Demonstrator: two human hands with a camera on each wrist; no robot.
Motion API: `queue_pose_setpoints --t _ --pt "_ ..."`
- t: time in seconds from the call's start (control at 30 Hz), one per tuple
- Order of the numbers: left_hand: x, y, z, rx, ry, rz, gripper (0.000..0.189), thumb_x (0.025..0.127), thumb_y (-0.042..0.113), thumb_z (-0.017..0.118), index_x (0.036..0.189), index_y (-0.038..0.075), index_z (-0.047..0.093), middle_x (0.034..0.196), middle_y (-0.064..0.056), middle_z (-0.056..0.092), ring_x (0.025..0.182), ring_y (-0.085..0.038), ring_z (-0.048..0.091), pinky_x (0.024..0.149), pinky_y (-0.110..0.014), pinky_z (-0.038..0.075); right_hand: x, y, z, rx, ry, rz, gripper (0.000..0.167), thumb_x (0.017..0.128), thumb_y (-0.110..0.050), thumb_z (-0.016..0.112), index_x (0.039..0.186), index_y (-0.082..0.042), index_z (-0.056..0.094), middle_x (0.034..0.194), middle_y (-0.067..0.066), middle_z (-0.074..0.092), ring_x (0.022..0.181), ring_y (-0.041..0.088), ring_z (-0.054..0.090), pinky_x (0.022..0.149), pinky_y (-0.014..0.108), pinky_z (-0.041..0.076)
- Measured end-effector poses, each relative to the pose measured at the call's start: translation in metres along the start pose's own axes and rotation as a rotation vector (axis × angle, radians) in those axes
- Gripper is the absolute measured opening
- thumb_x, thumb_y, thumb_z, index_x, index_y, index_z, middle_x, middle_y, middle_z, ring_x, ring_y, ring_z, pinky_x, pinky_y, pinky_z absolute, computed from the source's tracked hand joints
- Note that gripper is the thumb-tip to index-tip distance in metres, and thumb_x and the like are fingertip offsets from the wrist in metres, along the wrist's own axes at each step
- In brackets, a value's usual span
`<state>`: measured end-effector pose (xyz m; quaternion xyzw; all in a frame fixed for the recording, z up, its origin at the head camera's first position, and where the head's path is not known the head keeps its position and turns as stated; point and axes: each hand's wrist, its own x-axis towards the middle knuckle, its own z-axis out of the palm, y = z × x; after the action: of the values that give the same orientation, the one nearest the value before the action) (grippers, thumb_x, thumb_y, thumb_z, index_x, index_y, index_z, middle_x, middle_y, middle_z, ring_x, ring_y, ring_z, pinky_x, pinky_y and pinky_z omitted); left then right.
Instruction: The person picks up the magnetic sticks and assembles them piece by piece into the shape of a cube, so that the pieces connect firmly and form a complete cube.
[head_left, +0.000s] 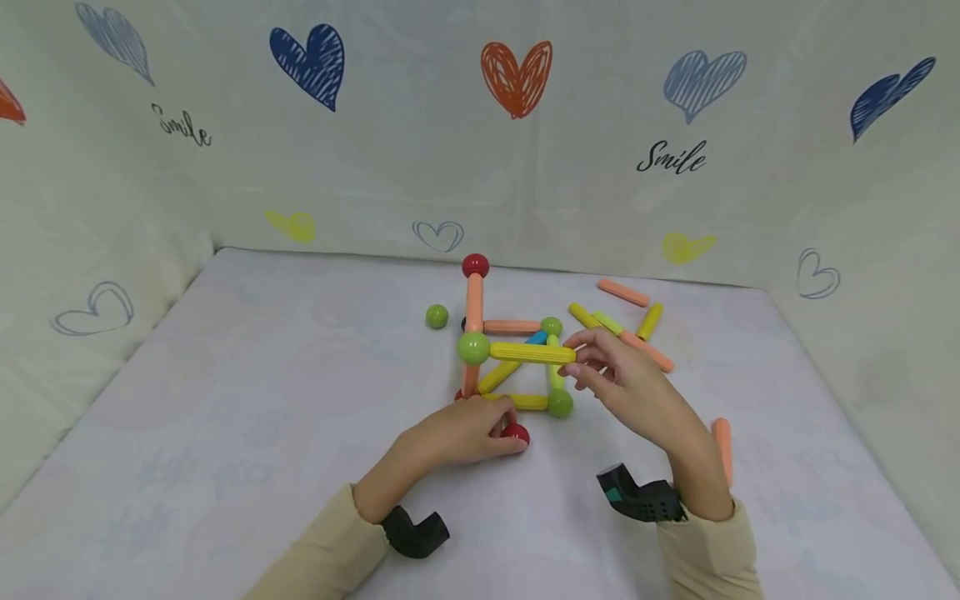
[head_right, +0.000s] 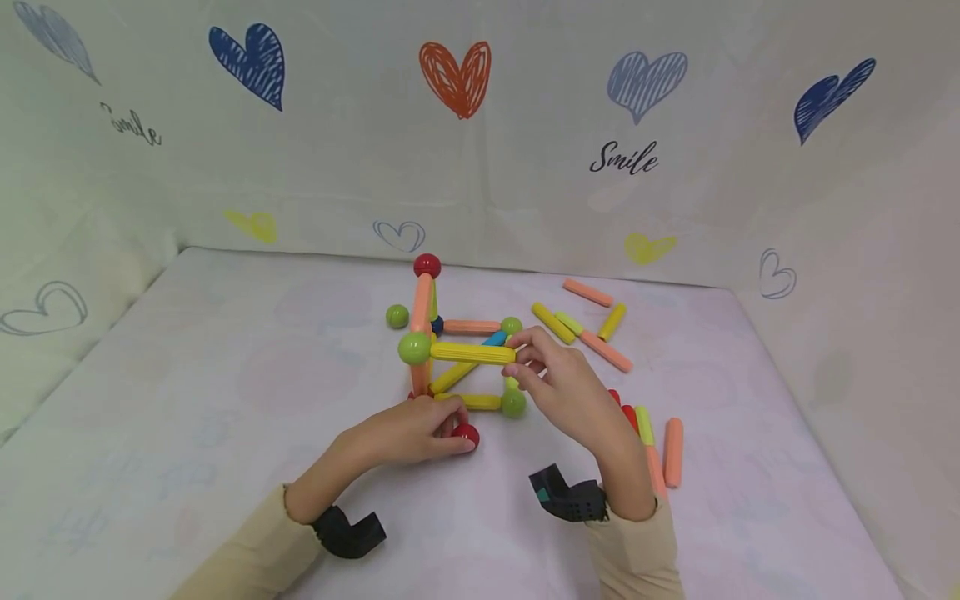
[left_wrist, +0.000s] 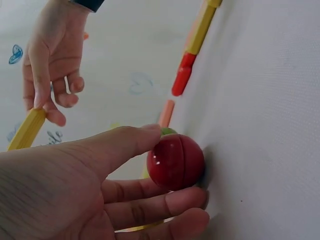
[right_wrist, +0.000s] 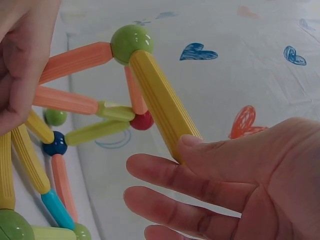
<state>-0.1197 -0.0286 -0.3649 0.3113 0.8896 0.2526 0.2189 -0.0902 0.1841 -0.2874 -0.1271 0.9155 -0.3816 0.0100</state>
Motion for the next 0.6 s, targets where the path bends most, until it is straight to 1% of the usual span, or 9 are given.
queue_pose_setpoints --t 0.1,0.2,0.27,0.33,0.37,0.43,0.5,0.57,0.6 --pt "-0.004 0.003 -0.006 -0.001 -0.006 -0.003 0.035 0.083 0.040 0.067 0.106 0.015 0.059 0.064 0.006 0.052 0.058 -0.007 0.048 0.056 -0.019 0.040 0.000 0.000 0.000 0.007 0.000 -0.001 0.023 0.090 -0.010 0.059 0.112 -0.011 0.053 0.089 -0.001 0.067 0.076 0.014 0.059 0.063 0.025 0.047" --pt "-0.012 0.009 -0.017 -0.004 -0.017 0.009 0.035 0.083 0.040 0.067 0.106 0.015 0.060 0.066 0.006 0.053 0.059 -0.007 0.049 0.056 -0.020 0.041 0.000 -0.001 0.000 0.012 0.002 0.003 0.023 0.090 -0.011 0.059 0.113 -0.012 0.053 0.089 -0.001 0.067 0.076 0.015 0.060 0.064 0.025 0.047" --pt "-0.019 0.014 -0.025 -0.007 -0.016 0.046 0.033 0.084 0.039 0.066 0.106 0.015 0.062 0.067 0.007 0.054 0.060 -0.007 0.050 0.057 -0.021 0.042 -0.001 -0.001 0.001 0.013 0.005 -0.003 0.024 0.090 -0.011 0.060 0.113 -0.012 0.053 0.090 -0.001 0.067 0.076 0.014 0.059 0.064 0.025 0.047" --pt "-0.027 0.019 -0.034 -0.012 0.009 0.096 0.028 0.086 0.037 0.065 0.105 0.016 0.063 0.070 0.008 0.055 0.062 -0.007 0.051 0.058 -0.021 0.043 -0.002 -0.001 0.002 0.008 0.011 -0.007 0.024 0.090 -0.012 0.061 0.113 -0.011 0.053 0.090 -0.001 0.067 0.075 0.014 0.059 0.063 0.024 0.047" --pt "-0.030 0.021 -0.039 -0.014 0.038 0.128 0.026 0.087 0.036 0.064 0.105 0.017 0.063 0.071 0.009 0.055 0.064 -0.006 0.051 0.059 -0.020 0.044 -0.002 -0.001 0.002 0.007 0.015 -0.011 0.025 0.090 -0.012 0.061 0.113 -0.011 0.054 0.091 -0.001 0.067 0.075 0.014 0.059 0.063 0.024 0.047" --pt "-0.037 0.023 -0.047 -0.036 0.127 0.195 0.021 0.089 0.032 0.062 0.105 0.018 0.063 0.071 0.010 0.054 0.065 -0.005 0.051 0.060 -0.020 0.044 -0.002 -0.001 0.003 0.004 0.022 -0.021 0.025 0.089 -0.013 0.062 0.113 -0.010 0.054 0.091 -0.001 0.067 0.074 0.013 0.058 0.062 0.024 0.046" --pt "-0.042 0.024 -0.056 -0.068 0.250 0.236 0.018 0.089 0.028 0.062 0.105 0.018 0.062 0.070 0.010 0.053 0.064 -0.005 0.049 0.059 -0.020 0.044 -0.002 -0.002 0.003 -0.001 0.030 -0.024 0.025 0.089 -0.014 0.062 0.113 -0.009 0.054 0.090 -0.001 0.067 0.074 0.013 0.058 0.061 0.023 0.046" --pt "-0.046 0.022 -0.062 -0.098 0.386 0.261 0.018 0.089 0.024 0.063 0.105 0.017 0.062 0.067 0.008 0.050 0.061 -0.006 0.047 0.055 -0.020 0.042 -0.001 -0.002 0.004 -0.004 0.034 -0.025 0.025 0.090 -0.014 0.062 0.113 -0.010 0.054 0.090 -0.001 0.066 0.074 0.012 0.058 0.061 0.023 0.046" --pt "-0.047 0.020 -0.065 -0.115 0.447 0.264 0.018 0.088 0.022 0.064 0.105 0.016 0.062 0.065 0.007 0.049 0.060 -0.008 0.046 0.054 -0.020 0.040 -0.001 -0.002 0.004 -0.006 0.035 -0.025 0.025 0.090 -0.014 0.061 0.113 -0.010 0.054 0.090 -0.001 0.066 0.074 0.012 0.058 0.061 0.023 0.046"
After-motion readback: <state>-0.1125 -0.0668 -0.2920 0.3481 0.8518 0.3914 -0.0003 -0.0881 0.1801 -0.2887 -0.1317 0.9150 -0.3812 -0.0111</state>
